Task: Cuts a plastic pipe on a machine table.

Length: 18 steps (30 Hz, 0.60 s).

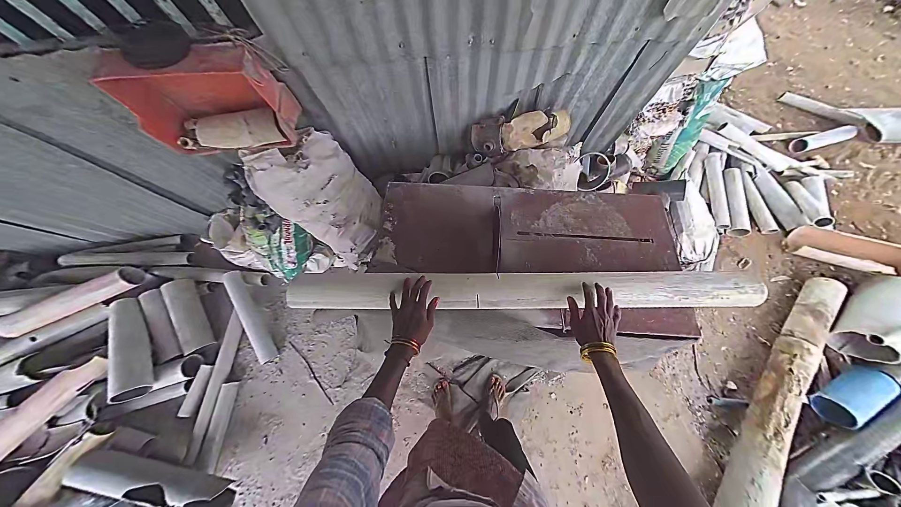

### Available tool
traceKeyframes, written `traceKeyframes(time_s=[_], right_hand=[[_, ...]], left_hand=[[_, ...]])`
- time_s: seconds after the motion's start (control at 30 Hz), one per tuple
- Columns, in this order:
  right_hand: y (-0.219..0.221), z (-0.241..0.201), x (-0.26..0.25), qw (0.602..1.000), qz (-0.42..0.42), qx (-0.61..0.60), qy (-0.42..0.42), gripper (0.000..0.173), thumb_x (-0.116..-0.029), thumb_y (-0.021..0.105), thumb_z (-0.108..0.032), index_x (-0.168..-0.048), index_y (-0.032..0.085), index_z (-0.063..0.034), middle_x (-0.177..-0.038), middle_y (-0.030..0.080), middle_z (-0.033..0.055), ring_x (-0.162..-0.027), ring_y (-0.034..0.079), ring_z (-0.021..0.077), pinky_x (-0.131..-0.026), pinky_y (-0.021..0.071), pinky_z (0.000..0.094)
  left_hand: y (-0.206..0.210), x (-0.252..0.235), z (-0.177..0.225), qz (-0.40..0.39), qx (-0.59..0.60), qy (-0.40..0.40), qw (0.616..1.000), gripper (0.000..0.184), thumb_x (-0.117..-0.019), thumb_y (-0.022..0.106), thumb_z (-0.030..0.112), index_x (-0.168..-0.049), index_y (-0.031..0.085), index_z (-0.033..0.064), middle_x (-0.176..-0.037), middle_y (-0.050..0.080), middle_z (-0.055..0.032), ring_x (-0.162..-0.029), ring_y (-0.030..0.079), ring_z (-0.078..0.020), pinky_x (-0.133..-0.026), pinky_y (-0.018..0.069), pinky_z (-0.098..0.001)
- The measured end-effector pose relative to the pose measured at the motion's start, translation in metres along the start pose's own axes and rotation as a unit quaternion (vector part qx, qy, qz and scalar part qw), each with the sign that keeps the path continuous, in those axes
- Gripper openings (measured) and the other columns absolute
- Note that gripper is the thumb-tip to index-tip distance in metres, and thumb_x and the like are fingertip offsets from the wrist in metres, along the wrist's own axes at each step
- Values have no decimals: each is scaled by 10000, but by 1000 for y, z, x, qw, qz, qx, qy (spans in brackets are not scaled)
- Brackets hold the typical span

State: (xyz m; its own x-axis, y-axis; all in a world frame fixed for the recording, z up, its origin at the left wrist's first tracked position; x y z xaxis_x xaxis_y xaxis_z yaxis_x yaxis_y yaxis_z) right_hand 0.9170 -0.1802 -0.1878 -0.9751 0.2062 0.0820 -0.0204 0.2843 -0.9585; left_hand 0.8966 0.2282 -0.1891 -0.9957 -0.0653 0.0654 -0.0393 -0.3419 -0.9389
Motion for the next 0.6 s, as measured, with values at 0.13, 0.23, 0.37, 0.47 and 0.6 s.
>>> traceKeyframes(time_s=[0.13,0.23,0.37,0.47,0.6], right_hand=[[2,5,-33,992,-66,16,-107,902,-840,692,-634,-1572,437,-172,-1640,357,177,-1545,231,433,-1170,110,747],[-3,11,-51,980,-147,78,-108,1025,-761,845,-465,-1621,331,-248,-1680,305,85,-1568,182,389,-1161,76,762],[1,9,-64,974,-180,112,-80,1064,-706,893,-318,-1610,344,-201,-1645,334,145,-1516,255,444,-1146,126,753],[7,16,-42,989,-70,81,-102,956,-646,908,-253,-1500,504,-108,-1538,462,232,-1456,362,483,-1121,205,755],[15,42,17,982,113,11,-150,628,-698,767,-267,-1239,654,31,-1397,577,299,-1368,466,545,-1022,298,800]], left_hand=[[15,-23,-5,-46,-50,30,997,821,-939,518,674,-1585,397,182,-1648,358,-89,-1549,190,-435,-1143,58,-785],[13,-41,-3,-144,-84,14,986,1020,-779,832,476,-1622,301,257,-1667,312,-86,-1560,171,-393,-1162,50,-755],[13,-50,1,-148,-134,4,980,1087,-664,925,271,-1591,360,295,-1603,414,-94,-1497,333,-372,-1157,175,-708],[20,-23,0,-36,-121,18,992,944,-666,908,257,-1516,497,278,-1531,506,-134,-1448,405,-418,-1116,232,-736],[26,37,7,104,-114,11,988,834,-625,855,133,-1419,611,217,-1299,631,-262,-1266,530,-544,-984,347,-763]])
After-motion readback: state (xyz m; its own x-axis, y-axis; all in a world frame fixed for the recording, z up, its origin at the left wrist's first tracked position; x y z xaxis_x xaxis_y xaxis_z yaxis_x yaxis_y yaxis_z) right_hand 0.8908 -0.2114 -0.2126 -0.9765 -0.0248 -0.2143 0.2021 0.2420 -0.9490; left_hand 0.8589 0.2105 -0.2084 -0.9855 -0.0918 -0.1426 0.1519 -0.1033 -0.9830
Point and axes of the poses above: each hand's wrist, its own x-axis away from the middle knuckle, its own y-axis out of the palm, z = x × y, the point moved 5 cm from there along -x, towards the middle knuckle
